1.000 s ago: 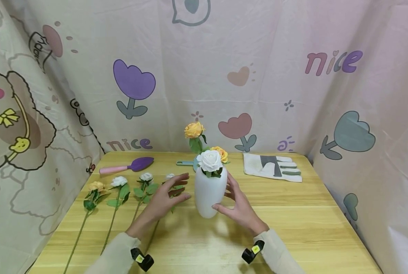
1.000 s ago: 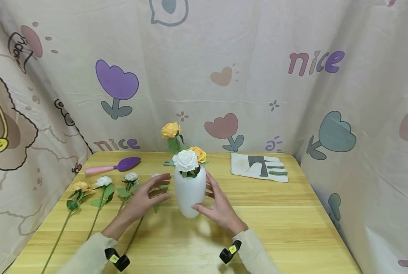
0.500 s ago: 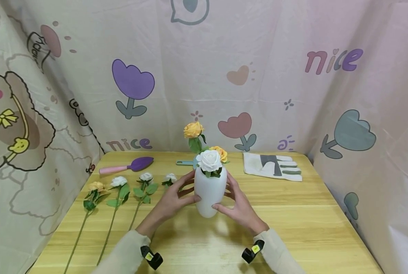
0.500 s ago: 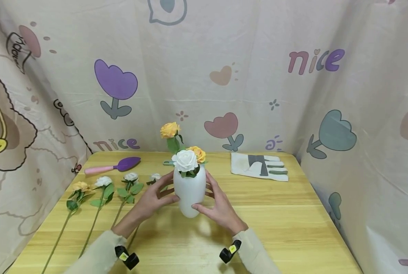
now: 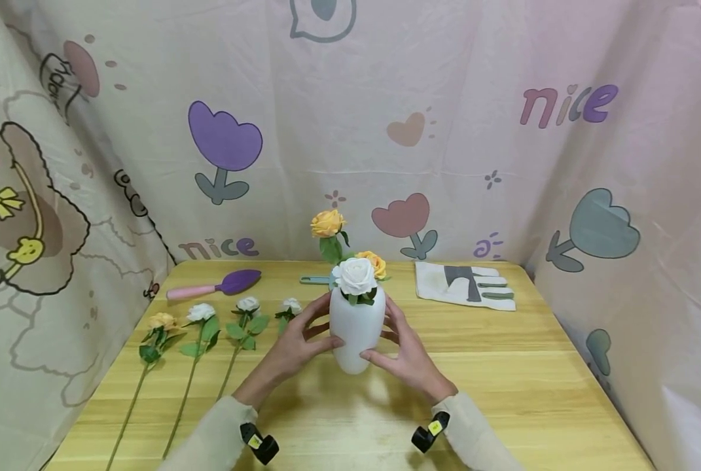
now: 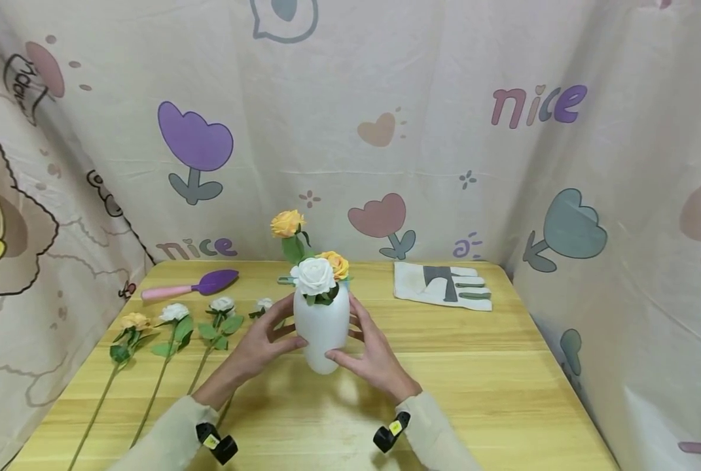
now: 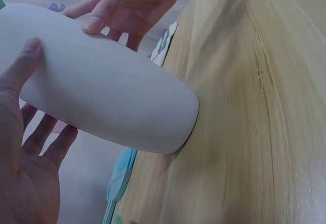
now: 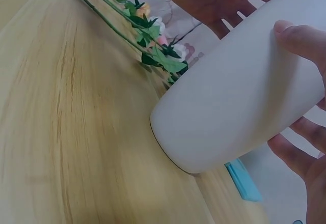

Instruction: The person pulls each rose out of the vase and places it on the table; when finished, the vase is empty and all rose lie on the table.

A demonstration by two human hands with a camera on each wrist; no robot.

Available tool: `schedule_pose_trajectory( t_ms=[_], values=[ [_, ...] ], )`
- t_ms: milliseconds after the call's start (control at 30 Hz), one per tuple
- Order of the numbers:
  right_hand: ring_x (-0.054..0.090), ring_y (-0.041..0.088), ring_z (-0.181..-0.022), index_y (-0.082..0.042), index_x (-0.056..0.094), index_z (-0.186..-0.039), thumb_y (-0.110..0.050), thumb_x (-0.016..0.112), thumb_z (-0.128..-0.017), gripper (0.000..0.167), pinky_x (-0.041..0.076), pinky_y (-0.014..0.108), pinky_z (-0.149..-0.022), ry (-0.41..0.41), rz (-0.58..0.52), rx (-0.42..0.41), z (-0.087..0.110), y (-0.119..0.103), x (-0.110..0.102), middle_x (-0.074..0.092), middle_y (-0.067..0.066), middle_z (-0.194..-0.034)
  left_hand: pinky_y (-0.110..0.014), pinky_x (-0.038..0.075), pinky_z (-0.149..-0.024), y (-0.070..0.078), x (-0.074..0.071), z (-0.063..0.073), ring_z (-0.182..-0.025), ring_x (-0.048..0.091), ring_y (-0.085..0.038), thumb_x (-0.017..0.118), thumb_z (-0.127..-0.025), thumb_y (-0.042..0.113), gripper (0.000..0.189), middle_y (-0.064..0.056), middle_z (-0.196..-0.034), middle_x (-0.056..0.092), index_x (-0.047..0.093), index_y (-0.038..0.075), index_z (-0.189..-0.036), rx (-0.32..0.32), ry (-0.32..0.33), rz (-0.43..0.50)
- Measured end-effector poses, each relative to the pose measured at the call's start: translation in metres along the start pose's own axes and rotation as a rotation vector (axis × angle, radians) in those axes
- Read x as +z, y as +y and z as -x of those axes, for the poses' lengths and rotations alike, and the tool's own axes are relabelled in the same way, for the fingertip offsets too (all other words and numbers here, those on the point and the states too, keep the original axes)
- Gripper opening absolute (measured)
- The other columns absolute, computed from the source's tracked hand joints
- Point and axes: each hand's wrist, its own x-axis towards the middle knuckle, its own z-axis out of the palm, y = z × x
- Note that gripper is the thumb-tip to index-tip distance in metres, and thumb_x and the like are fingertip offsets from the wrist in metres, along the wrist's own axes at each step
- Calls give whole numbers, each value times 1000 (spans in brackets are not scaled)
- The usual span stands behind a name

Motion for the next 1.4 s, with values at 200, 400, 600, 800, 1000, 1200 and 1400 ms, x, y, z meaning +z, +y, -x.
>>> schedule_pose_trajectory(
  t_ms=[200, 400, 600, 800, 1000, 1200, 1400],
  values=[
    [56, 41, -146, -38, 13, -175, -17, 90, -92, 115, 58, 53, -113, -14, -8, -22, -3, 0, 9, 38, 9, -175, -65, 49, -120, -1, -7, 7, -151, 47, -46, 85, -96, 13, 88, -16, -169, 45, 38, 17, -170, -2, 17, -17],
    [57, 40, -146, -35, 15, -175, -16, 90, -92, 114, 60, 48, -113, -34, -16, -39, -7, -2, 18, 40, 9, -173, -64, 50, -119, -2, -17, 16, -151, 47, -48, 84, -97, 12, 87, -16, -170, 44, 38, 17, -170, -2, 27, -26],
    [56, 38, -147, -36, 15, -175, -17, 90, -92, 113, 59, 48, -113, -54, -29, -46, -10, -6, 27, 43, 9, -172, -45, 57, -117, -3, -26, 25, -147, 54, -24, 84, -97, 11, 85, -13, -167, 48, 40, 21, -169, 20, 50, -45],
    [54, 35, -150, -39, 14, -175, -16, 89, -93, 113, 57, 50, -116, -62, -40, -33, -12, -7, 32, 44, 6, -171, -29, 55, -114, -2, -30, 30, -140, 51, 5, 82, -98, 11, 85, -14, -168, 47, 39, 22, -170, 18, 48, -40],
    [55, 35, -149, -37, 17, -175, -20, 79, -102, 97, 50, 58, -122, -30, -58, -8, -14, -18, 29, 43, 8, -172, -30, 55, -115, -2, -31, 31, -140, 51, 4, 83, -98, 12, 85, -14, -169, 47, 39, 23, -169, 5, 53, -36],
    [51, 37, -152, -14, 28, -171, -1, 70, -102, 81, 50, 54, -123, 28, -93, -250, -27, -36, 16, 46, 17, -168, -29, 56, -113, -2, -32, 32, -139, 53, 2, 84, -97, 12, 84, -13, -167, 49, 41, 24, -168, 2, 67, -35],
    [47, 22, -154, -4, 46, -158, 3, 63, -103, 58, 49, 51, -124, 15, -113, -388, -39, -47, 10, 49, 20, -162, -28, 56, -112, -2, -33, 34, -139, 53, 2, 85, -96, 13, 84, -14, -166, 49, 42, 23, -168, -2, 73, -30]
  ],
)
